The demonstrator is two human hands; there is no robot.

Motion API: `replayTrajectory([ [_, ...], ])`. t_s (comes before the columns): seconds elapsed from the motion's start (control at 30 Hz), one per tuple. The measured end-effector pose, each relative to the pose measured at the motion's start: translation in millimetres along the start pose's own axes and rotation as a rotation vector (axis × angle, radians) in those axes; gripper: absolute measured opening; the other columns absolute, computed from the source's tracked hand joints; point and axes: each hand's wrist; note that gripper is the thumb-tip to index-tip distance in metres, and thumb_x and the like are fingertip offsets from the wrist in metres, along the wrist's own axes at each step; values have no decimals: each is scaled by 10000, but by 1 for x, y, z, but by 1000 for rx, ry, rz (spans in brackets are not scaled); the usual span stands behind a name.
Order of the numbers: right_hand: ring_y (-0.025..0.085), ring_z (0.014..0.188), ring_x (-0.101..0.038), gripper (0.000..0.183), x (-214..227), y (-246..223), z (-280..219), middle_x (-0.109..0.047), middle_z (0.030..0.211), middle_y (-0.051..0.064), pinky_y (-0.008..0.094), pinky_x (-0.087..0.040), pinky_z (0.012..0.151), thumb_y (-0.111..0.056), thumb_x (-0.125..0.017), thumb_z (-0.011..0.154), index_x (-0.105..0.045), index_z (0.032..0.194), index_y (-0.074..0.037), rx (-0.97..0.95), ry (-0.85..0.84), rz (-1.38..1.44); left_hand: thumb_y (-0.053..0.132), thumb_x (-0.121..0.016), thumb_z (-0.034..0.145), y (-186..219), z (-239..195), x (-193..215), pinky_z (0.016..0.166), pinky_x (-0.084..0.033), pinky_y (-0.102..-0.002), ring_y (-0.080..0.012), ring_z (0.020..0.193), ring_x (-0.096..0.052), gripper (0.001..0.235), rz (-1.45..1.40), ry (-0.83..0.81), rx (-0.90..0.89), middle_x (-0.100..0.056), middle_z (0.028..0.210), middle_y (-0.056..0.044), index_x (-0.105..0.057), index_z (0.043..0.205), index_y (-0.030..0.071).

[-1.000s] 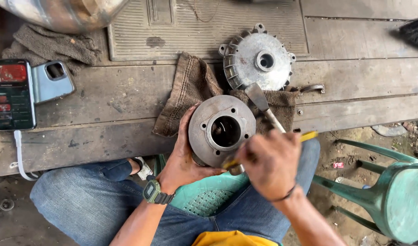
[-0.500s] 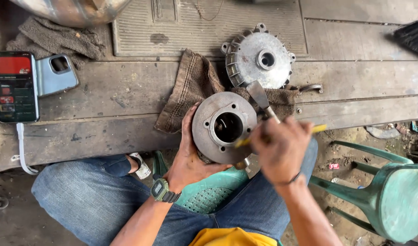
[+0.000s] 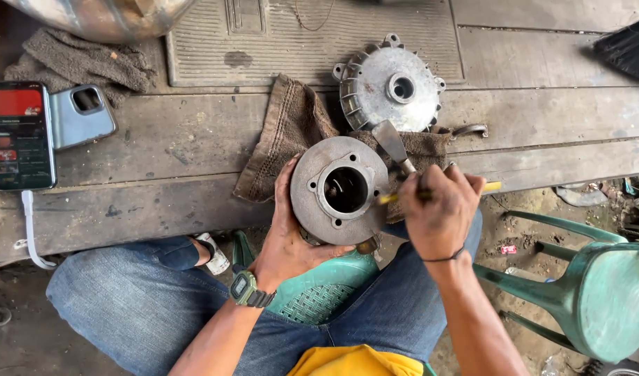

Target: The person is cleaning the cooling fins of a motorcycle engine cylinder by scraping out dirt and debris with a small metal tool.

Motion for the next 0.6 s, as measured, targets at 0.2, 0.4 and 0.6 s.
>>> replayTrajectory([
  [0.2, 311, 712, -549, 304, -15, -1, -9, -475, 629, 85, 429, -393, 835, -124, -697, 886, -480, 674, -149, 54, 47, 66, 436, -962, 629, 1, 1, 1, 1229, -191, -676, -560, 1498, -237, 1317, -8, -8, -7, -276, 1551, -356, -168, 1552, -67],
  [0.4, 237, 720, -540, 344, -31, -14, -16, -521, 584, -12, 407, -373, 892, -221, -651, 920, -462, 634, -229, 207, 64, 188, 430, -967, 632, -2, 0, 2, 1221, -200, -681, -572, 1490, -246, 1313, 17, -10, -40, -280, 1547, -353, -167, 1546, -66],
  [0.6, 314, 760, -570, 316, -17, 0, 20, -515, 626, 84, 472, -396, 892, -133, -738, 859, -501, 651, -113, 270, -46, 199, 414, -966, 657, -3, 2, 5, 1203, -188, -716, -576, 1483, -235, 1305, -13, -43, -55, -264, 1538, -341, -142, 1554, -55],
])
Point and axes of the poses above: each hand's wrist, its own z-axis towards the middle knuckle, its own x-axis out of the back of the hand, y = z × x
